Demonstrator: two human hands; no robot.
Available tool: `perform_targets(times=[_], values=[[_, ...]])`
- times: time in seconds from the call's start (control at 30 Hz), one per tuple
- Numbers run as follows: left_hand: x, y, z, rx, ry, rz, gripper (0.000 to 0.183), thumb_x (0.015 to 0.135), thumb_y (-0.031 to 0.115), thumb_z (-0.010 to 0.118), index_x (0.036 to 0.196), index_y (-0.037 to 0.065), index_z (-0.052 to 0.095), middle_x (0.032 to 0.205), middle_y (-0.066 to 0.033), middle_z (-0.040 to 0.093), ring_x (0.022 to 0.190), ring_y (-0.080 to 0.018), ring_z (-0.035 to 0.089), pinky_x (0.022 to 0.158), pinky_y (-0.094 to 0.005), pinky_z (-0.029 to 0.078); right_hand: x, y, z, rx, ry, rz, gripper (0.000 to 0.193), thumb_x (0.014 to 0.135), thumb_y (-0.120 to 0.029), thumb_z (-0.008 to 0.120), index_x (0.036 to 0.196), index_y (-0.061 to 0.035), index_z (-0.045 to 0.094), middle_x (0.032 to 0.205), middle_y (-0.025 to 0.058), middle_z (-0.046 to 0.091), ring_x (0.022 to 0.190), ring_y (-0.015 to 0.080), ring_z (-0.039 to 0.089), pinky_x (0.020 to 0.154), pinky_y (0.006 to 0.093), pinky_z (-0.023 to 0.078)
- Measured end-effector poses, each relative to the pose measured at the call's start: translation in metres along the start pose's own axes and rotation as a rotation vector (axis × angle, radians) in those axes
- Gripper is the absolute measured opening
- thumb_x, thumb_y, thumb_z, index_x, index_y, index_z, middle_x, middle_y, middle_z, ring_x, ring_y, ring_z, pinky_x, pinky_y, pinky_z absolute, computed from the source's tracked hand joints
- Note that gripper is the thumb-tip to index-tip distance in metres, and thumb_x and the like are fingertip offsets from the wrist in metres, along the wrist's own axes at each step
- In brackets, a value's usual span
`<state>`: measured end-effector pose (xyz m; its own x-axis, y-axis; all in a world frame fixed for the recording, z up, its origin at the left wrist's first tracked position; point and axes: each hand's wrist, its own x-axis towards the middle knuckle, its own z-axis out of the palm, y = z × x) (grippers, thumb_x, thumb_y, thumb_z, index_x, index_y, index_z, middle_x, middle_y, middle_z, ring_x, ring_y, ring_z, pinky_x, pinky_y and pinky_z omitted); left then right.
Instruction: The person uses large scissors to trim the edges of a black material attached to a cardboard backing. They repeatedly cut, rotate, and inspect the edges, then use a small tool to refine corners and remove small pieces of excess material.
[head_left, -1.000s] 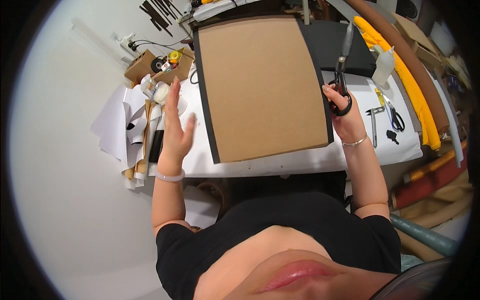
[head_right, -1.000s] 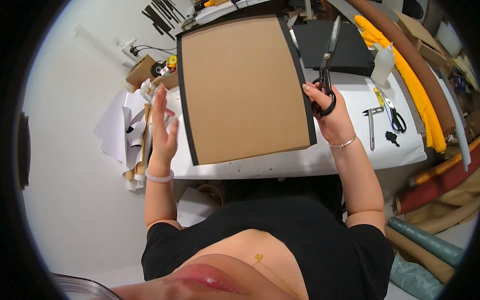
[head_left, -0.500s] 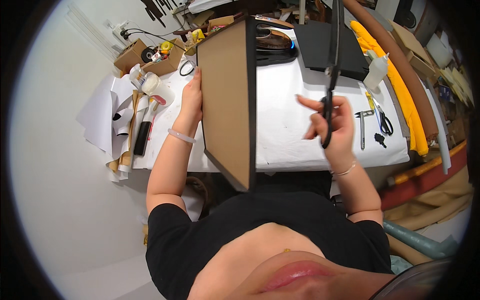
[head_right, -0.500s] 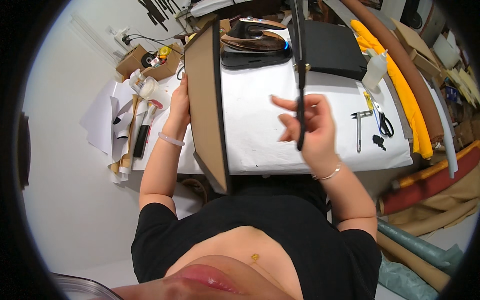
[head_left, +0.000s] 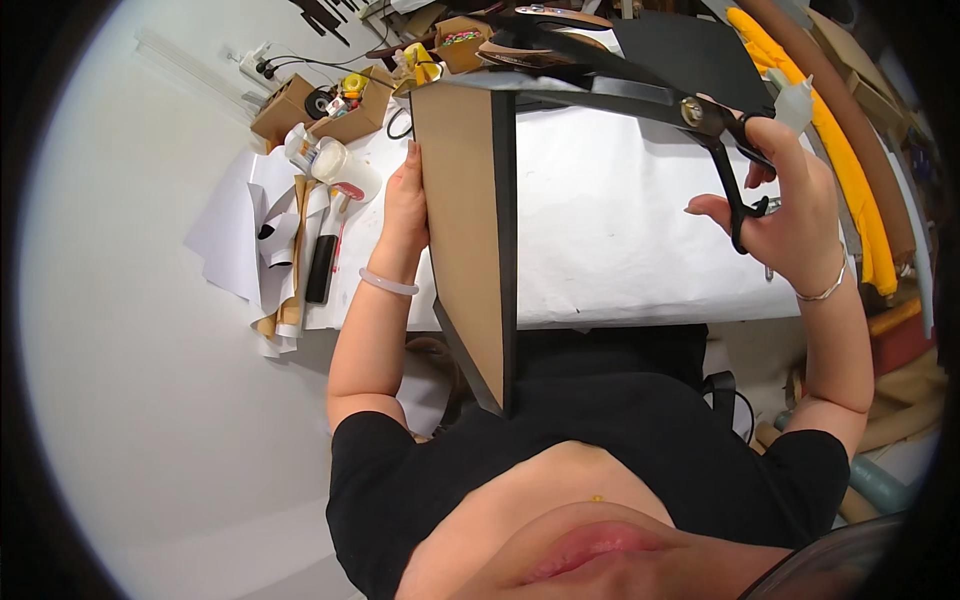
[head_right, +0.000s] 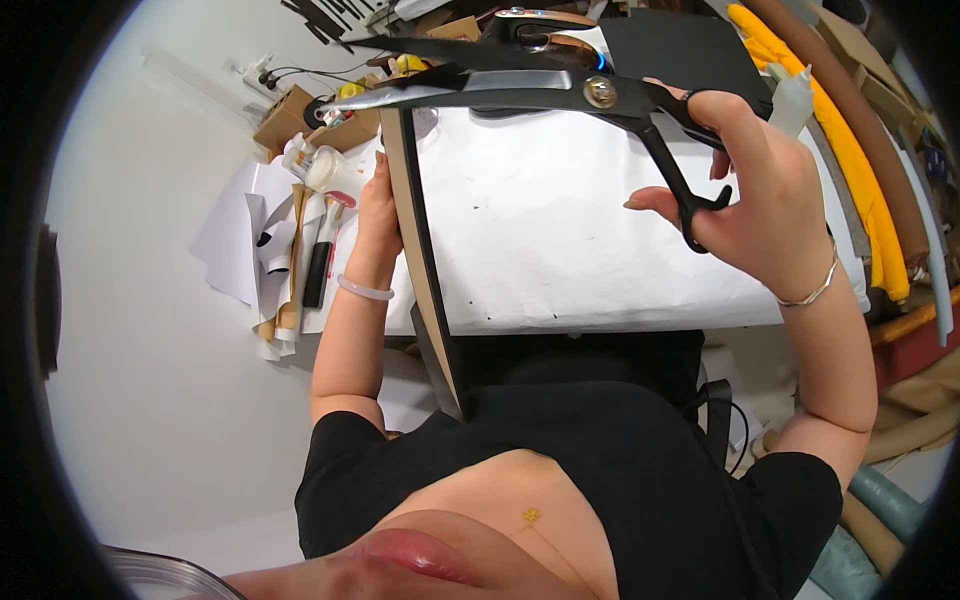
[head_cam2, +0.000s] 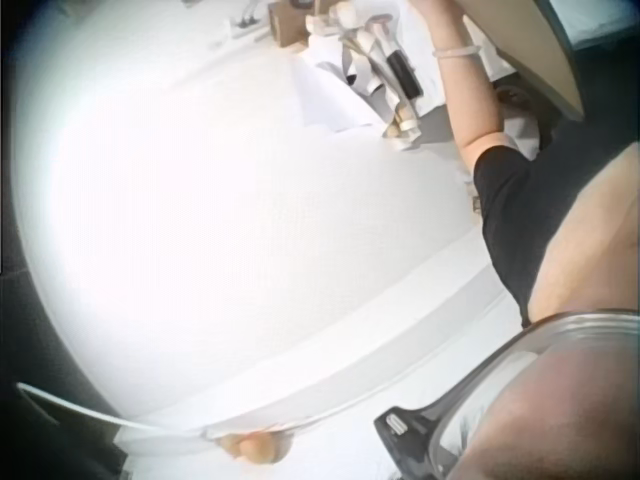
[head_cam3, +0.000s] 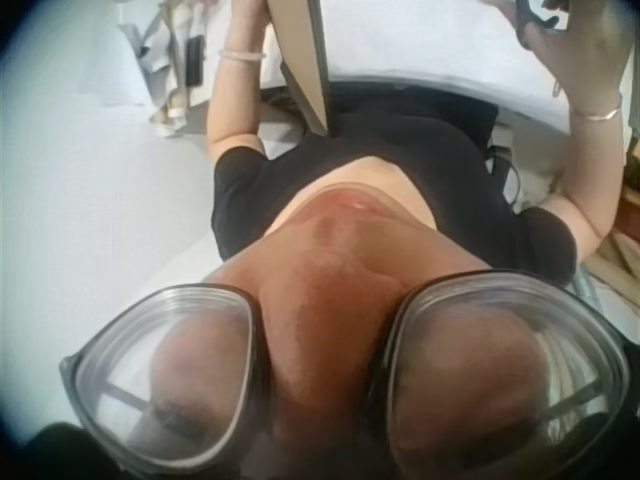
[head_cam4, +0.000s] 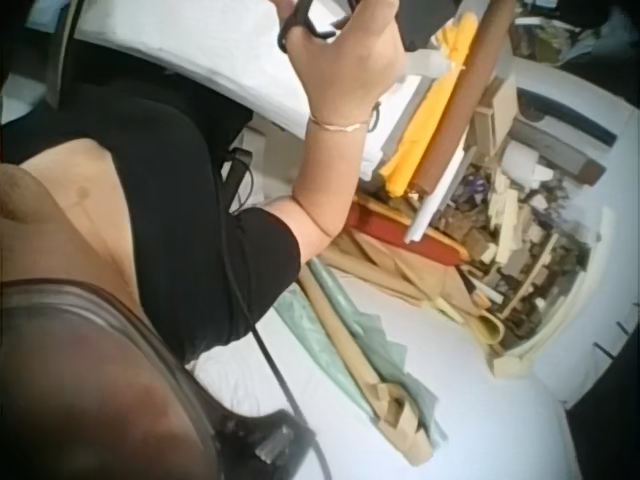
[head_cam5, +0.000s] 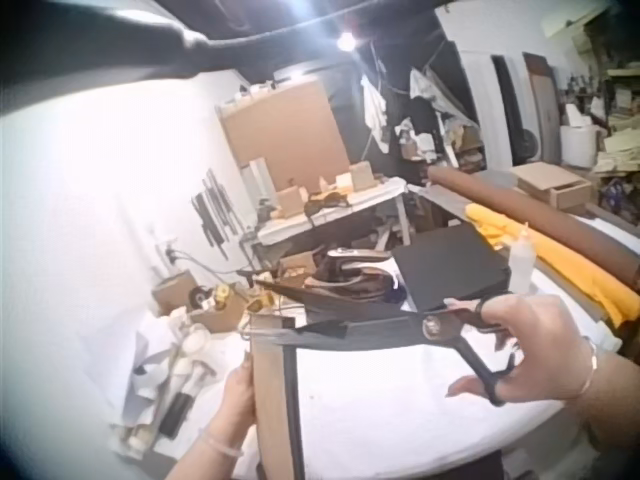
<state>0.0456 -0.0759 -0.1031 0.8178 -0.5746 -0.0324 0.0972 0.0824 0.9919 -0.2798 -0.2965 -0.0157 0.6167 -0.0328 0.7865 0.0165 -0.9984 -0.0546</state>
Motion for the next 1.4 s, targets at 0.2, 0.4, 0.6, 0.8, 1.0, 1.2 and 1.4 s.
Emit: perform_targets(times=[0.2,0.4,0.6,0.8,1.0,1.2,1.4], values=[[0.008,0.001,-0.01,-0.059,-0.147,0.05,0.056,0.097,0.065,0.049,0.073,0.015,0.043,0.058,0.0037,0.037,0.044,-0.0072,0.033,0.041,-0.0223,0.025,0.006,-0.002,0.006,0.042,-0.001,-0.042,0.071,0.064,-0.044,0.093,0.113,-0.007,0.058,0.09,0.004,0.07,0.053,0.0139,0.049,0.046,0.0246,0.038],[0.005,0.006,-0.01,-0.1,-0.206,0.096,0.052,0.1,0.06,0.049,0.075,0.014,0.044,0.057,0.0031,0.038,0.044,-0.0073,0.035,0.04,-0.0221,0.025,0.015,-0.004,0.002,0.059,-0.021,-0.075,0.07,0.063,-0.043,0.093,0.112,-0.0071,0.058,0.082,0.0041,0.066,0.053,0.0138,0.05,0.046,0.0241,0.038],[0.01,0.002,-0.018,-0.188,-0.265,0.129,0.034,0.102,0.036,0.054,0.079,0.012,0.046,0.057,0.0002,0.042,0.043,-0.0088,0.04,0.037,-0.0203,0.032,0.025,-0.008,0.0,0.103,-0.029,-0.101,0.069,0.063,-0.043,0.094,0.111,-0.0076,0.058,0.07,0.0031,0.057,0.053,0.013,0.05,0.045,0.0236,0.037],[0.012,0.0,-0.021,-0.253,-0.298,0.152,0.029,0.101,0.028,0.055,0.08,0.01,0.047,0.057,-0.0016,0.044,0.043,-0.0108,0.043,0.036,-0.0201,0.037,0.026,-0.006,-0.011,0.092,-0.166,-0.082,0.076,0.06,-0.038,0.095,0.117,-0.0043,0.059,0.085,0.0033,0.064,0.06,0.0116,0.05,0.053,0.023,0.042],[0.004,0.007,-0.016,-0.258,-0.276,0.128,0.028,0.101,0.027,0.055,0.08,0.01,0.046,0.057,-0.0021,0.043,0.043,-0.0114,0.043,0.036,-0.0204,0.038,0.029,-0.008,-0.01,0.086,-0.13,-0.106,0.069,0.062,-0.036,0.095,0.111,-0.0053,0.059,0.076,0.0022,0.059,0.053,0.0095,0.047,0.047,0.0214,0.037],[0.0,0.01,-0.015,-0.275,-0.251,0.091,0.027,0.101,0.025,0.055,0.08,0.01,0.046,0.058,-0.0019,0.042,0.044,-0.0107,0.041,0.036,-0.0207,0.036,0.031,-0.013,-0.006,0.151,-0.064,-0.119,0.054,0.069,-0.03,0.092,0.105,-0.0073,0.058,0.069,0.0008,0.059,0.051,0.0066,0.048,0.045,0.0182,0.035],[-0.001,0.011,-0.018,-0.274,-0.238,0.068,0.024,0.098,0.021,0.057,0.081,0.009,0.046,0.06,-0.0018,0.043,0.046,-0.0118,0.041,0.038,-0.023,0.035,0.029,-0.004,-0.004,0.39,-0.021,-0.083,0.053,0.074,-0.019,0.088,0.113,-0.0043,0.054,0.1,0.0118,0.073,0.087,0.018,0.072,0.062,0.0193,0.053]])
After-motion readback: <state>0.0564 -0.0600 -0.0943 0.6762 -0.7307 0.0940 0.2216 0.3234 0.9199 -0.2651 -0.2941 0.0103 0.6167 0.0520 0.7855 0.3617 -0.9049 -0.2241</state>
